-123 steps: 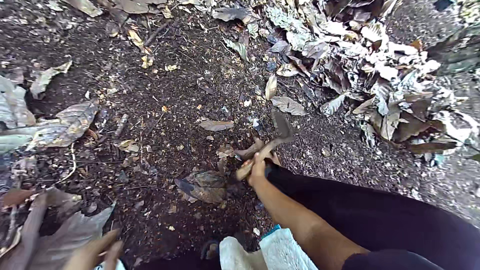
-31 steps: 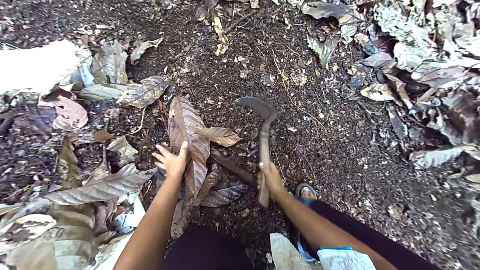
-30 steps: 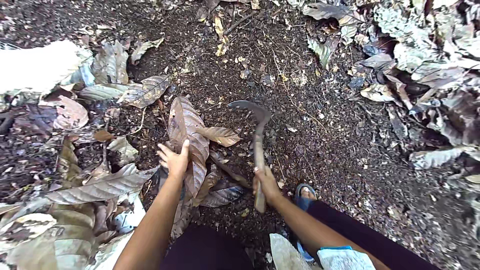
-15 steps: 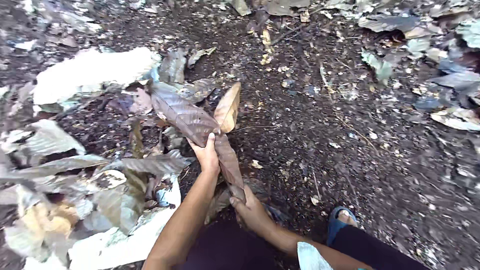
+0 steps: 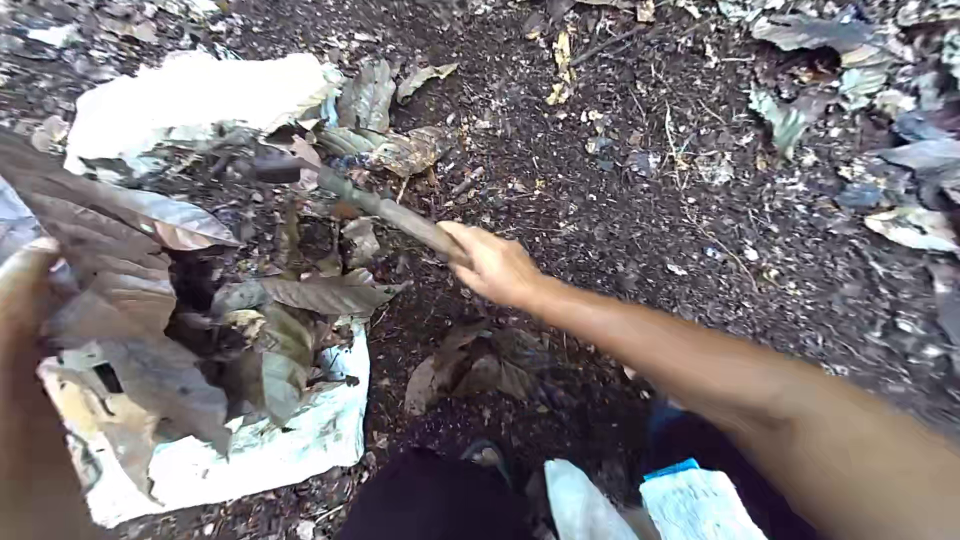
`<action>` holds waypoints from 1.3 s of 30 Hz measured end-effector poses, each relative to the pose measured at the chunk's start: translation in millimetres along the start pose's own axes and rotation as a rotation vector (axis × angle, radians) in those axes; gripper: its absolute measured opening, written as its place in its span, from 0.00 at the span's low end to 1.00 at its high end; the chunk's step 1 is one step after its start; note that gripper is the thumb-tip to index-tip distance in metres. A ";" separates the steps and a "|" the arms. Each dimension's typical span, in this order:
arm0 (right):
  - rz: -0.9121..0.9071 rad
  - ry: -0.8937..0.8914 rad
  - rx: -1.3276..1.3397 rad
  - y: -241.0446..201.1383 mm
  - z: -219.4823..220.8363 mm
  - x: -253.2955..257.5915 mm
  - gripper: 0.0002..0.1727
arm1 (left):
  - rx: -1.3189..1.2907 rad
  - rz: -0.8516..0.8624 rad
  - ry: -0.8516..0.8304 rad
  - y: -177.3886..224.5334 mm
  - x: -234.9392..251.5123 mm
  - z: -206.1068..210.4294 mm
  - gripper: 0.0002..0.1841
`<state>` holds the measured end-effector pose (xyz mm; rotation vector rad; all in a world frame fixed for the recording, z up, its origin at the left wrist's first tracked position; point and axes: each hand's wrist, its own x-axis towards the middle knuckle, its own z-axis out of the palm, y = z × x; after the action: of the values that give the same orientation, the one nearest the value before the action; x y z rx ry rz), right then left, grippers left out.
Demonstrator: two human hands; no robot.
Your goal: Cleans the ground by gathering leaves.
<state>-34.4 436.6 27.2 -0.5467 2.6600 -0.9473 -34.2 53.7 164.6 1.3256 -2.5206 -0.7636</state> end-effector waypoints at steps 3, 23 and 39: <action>-0.147 0.056 -0.150 81.1 -29.3 -53.8 0.35 | 0.243 0.566 -0.092 -44.3 -39.0 9.8 0.34; 0.995 -0.151 0.086 134.8 -162.0 -182.4 0.37 | 0.538 1.497 -1.277 -140.2 -289.2 301.0 0.20; 0.654 -0.478 -0.510 97.9 -220.9 -50.7 0.33 | 0.360 0.654 -0.161 13.1 32.8 67.0 0.45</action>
<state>-95.2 649.8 135.9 0.0352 2.3509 0.0508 -89.0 56.9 112.4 0.4340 -3.0445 -0.2911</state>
